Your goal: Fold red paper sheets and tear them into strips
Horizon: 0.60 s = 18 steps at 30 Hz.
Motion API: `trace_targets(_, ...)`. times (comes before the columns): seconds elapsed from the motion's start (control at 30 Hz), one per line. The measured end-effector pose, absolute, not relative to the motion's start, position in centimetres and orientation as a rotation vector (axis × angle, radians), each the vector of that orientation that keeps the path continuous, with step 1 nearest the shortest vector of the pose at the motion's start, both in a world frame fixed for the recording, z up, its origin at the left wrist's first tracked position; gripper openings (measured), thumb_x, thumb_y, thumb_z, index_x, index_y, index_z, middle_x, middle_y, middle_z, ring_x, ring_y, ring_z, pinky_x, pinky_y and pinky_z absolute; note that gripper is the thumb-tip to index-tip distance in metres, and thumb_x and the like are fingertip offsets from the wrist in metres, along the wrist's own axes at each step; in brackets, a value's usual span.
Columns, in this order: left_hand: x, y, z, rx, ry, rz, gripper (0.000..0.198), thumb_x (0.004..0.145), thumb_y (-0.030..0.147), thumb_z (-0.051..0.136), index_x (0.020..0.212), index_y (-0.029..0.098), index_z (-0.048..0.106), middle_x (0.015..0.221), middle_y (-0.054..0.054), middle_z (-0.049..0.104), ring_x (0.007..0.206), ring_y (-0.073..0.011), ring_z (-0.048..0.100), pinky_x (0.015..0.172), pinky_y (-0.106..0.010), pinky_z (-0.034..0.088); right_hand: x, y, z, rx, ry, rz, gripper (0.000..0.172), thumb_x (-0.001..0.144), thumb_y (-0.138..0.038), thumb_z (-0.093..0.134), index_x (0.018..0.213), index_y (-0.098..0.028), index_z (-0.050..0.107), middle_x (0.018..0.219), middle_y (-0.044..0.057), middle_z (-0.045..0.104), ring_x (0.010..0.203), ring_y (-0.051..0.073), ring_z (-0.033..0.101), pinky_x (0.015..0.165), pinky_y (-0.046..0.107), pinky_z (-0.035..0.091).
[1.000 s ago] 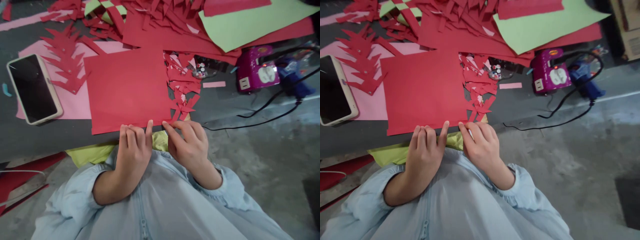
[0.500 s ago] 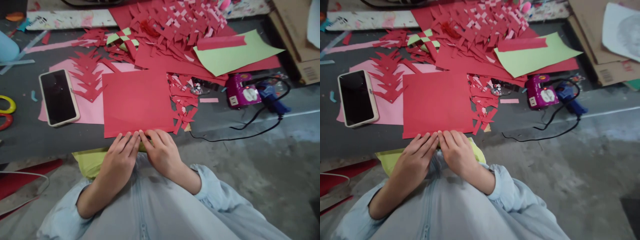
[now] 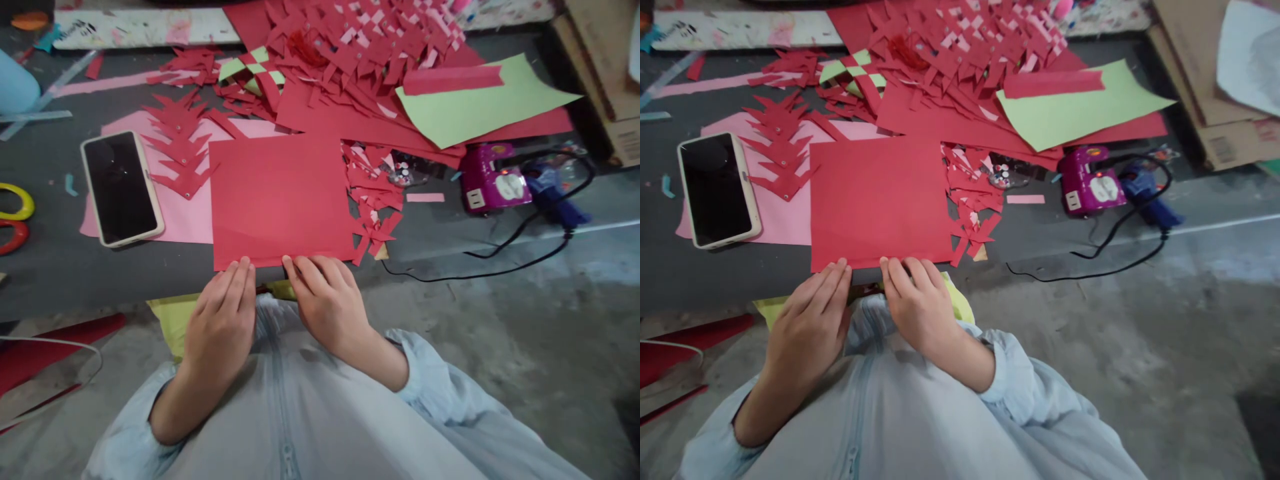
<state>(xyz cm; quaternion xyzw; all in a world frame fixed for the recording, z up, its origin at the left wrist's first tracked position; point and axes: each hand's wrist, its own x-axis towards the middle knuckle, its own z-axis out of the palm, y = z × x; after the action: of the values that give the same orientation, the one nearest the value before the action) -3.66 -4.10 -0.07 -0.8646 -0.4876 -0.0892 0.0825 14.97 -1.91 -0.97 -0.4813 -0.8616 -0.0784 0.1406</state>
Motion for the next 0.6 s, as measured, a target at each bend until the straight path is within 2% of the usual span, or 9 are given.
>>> trace_targets(0.13,-3.7,-3.9,0.3,-2.571,-1.497,-0.235,0.043,0.087,0.009,0.05,0.128,0.0,0.058,0.131,-0.015,0.065,0.115,-0.0252,0.063,0.098,-0.037,0.051,14.6,-1.9,-0.9,-1.413,-2.516,-0.257,0.033,0.095,-0.013,0.046,0.12,-0.013,0.068,0.102,0.006,0.07,0.092,0.02,0.049,0.086,0.033,0.041)
trace_targets(0.37,-3.2,-4.1,0.5,-2.532,-1.47,-0.154,0.043,0.089,0.011,0.052,0.131,0.0,0.055,0.132,-0.016,0.064,0.116,-0.0262,0.063,0.1,-0.038,0.051,12.7,-1.8,-0.3,-1.539,-2.634,-0.266,0.042,0.097,-0.019,0.045,0.136,-0.03,0.057,0.09,0.005,0.064,0.078,0.019,0.045,0.077,0.036,0.039)
trace_targets(0.6,-2.3,-4.5,0.6,-2.514,-1.585,-0.148,0.05,0.092,0.011,0.05,0.141,0.002,0.046,0.134,-0.019,0.062,0.121,-0.0277,0.061,0.103,-0.039,0.051,12.9,-2.3,-0.1,-1.668,-2.599,-0.203,0.045,0.097,-0.016,0.043,0.139,-0.027,0.053,0.093,0.006,0.062,0.086,0.02,0.045,0.08,0.037,0.039)
